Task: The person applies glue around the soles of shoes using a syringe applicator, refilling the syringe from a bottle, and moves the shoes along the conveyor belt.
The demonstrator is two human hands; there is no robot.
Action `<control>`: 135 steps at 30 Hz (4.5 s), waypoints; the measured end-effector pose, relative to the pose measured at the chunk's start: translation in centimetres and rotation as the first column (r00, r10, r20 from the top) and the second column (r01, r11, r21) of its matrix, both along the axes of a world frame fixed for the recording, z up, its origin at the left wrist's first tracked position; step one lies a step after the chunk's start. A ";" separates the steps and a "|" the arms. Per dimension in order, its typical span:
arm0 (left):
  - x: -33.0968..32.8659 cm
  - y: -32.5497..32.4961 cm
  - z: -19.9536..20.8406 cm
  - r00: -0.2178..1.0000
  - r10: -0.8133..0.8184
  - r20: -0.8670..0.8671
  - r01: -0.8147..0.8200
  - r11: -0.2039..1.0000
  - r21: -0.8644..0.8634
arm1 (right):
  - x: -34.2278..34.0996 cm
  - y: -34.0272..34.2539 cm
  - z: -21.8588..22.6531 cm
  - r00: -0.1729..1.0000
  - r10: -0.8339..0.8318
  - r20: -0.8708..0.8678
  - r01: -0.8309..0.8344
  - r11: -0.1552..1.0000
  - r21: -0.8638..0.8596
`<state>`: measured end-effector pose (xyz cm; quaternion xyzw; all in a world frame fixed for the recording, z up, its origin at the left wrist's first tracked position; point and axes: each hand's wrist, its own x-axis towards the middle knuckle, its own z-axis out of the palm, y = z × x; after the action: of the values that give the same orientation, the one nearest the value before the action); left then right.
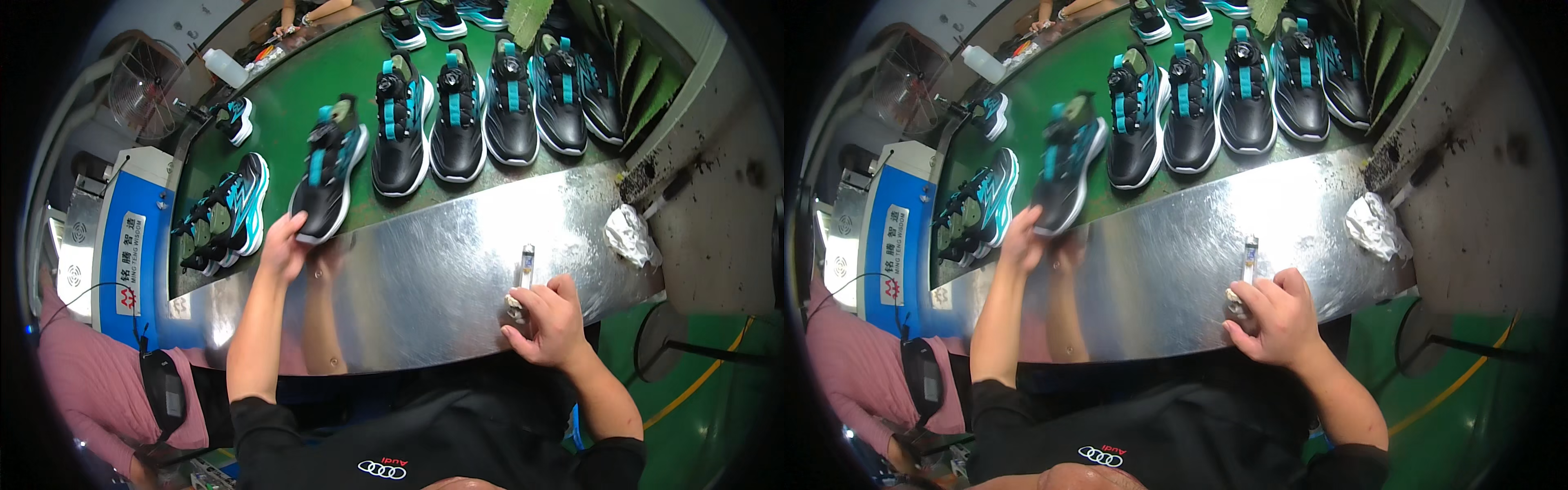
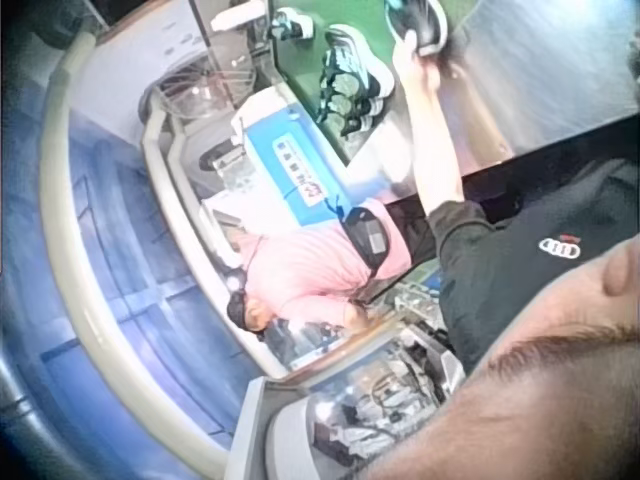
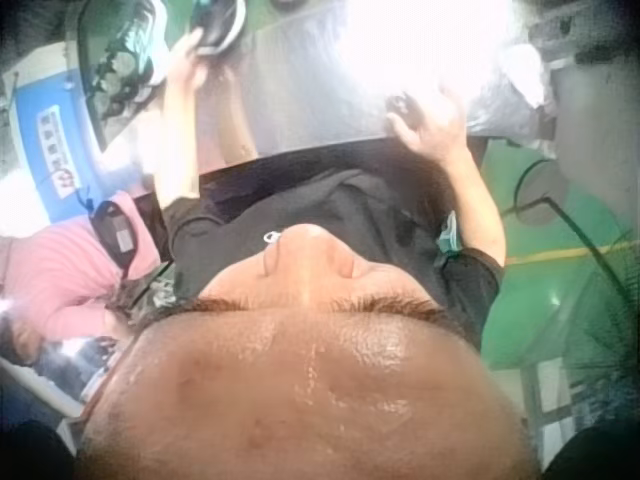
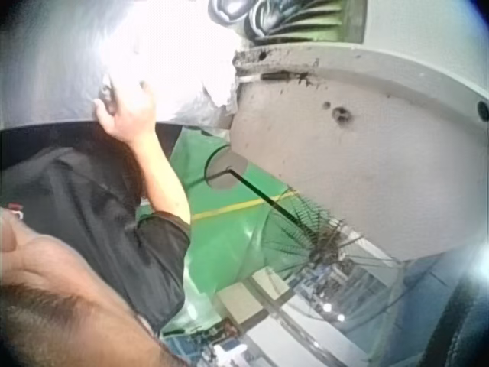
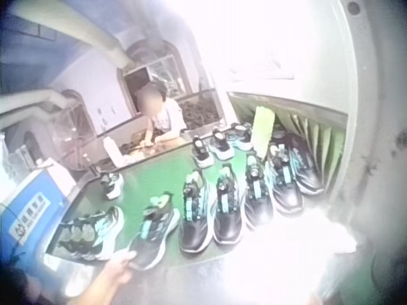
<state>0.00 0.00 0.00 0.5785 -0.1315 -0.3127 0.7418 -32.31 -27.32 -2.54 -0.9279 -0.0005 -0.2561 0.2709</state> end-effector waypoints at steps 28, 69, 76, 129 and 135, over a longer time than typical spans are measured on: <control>9.3 11.7 -0.8 0.590 0.496 0.637 -0.740 0.649 0.180 | 0.5 1.6 0.4 0.999 -0.048 0.009 0.048 0.999 0.017; -7.5 -2.2 8.0 0.940 0.164 0.300 -0.062 0.944 -0.323 | -3.4 0.7 5.9 0.994 0.107 -0.031 -0.033 0.548 0.836; -9.4 -0.8 4.4 0.999 -0.041 0.017 0.044 0.852 -0.521 | 2.0 3.2 11.0 0.889 0.376 0.263 -0.382 0.287 0.879; -10.0 0.9 4.0 0.997 -0.023 0.076 0.060 0.852 -0.520 | 5.9 6.9 13.5 0.820 0.514 0.253 -0.377 0.152 0.913; -9.5 0.8 3.9 1.000 0.027 -0.011 -0.029 0.892 -0.451 | 5.1 6.1 10.9 0.821 0.507 0.263 -0.354 0.091 0.931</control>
<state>-9.52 0.81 3.92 0.3920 -0.1905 -0.2644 0.8603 -27.21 -21.18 8.35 -0.5341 -0.0994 -0.0511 0.8380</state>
